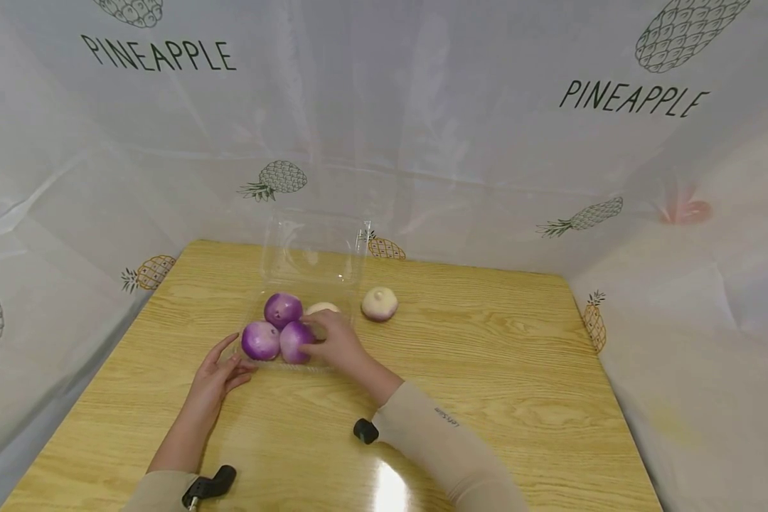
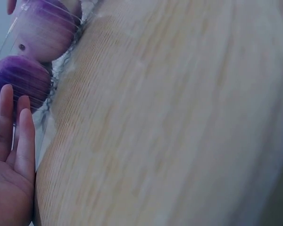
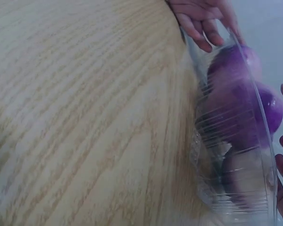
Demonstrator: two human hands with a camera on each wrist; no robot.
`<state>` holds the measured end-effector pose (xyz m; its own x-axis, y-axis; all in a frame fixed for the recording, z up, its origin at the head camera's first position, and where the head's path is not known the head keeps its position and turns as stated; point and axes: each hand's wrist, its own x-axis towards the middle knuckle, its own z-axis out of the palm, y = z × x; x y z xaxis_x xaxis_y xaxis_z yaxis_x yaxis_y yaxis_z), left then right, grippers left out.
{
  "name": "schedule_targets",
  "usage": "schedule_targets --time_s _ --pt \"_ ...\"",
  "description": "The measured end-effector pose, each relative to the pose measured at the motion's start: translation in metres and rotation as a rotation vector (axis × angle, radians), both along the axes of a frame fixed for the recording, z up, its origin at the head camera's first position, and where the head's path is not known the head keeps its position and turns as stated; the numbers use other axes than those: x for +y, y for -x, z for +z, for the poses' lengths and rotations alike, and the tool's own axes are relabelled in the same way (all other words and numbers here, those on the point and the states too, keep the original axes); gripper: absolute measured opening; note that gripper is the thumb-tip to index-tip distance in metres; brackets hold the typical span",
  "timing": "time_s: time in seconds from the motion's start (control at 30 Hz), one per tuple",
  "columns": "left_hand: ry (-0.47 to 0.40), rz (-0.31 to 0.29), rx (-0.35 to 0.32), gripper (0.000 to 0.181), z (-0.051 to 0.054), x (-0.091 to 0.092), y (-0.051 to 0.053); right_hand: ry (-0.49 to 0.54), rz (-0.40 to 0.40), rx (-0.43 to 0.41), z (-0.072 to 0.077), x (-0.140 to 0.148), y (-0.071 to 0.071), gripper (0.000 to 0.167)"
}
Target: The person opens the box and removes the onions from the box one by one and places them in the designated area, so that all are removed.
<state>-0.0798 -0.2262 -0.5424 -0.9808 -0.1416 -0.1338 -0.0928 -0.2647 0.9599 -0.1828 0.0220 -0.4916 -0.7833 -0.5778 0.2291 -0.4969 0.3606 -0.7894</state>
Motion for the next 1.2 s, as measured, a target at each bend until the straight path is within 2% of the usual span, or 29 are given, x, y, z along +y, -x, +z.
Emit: schedule_targets --time_s 0.2,0.57,0.77,1.03,1.2 --pt "0.005 0.002 -0.006 0.055 0.0 0.001 0.0 -0.081 0.029 0.049 -0.001 -0.002 -0.002 0.054" --pt "0.005 0.011 0.0 0.053 -0.001 0.001 0.001 -0.183 0.048 0.075 -0.004 -0.007 0.0 0.062" --pt "-0.003 0.017 0.002 0.053 -0.001 0.001 0.001 -0.241 0.027 0.056 -0.001 -0.01 0.0 0.065" --pt "0.002 0.013 -0.007 0.053 -0.001 0.001 0.001 -0.276 0.002 -0.004 0.005 -0.013 0.0 0.065" --pt "0.0 0.009 -0.002 0.054 -0.001 0.001 0.0 -0.282 0.01 -0.003 0.008 -0.015 0.003 0.065"
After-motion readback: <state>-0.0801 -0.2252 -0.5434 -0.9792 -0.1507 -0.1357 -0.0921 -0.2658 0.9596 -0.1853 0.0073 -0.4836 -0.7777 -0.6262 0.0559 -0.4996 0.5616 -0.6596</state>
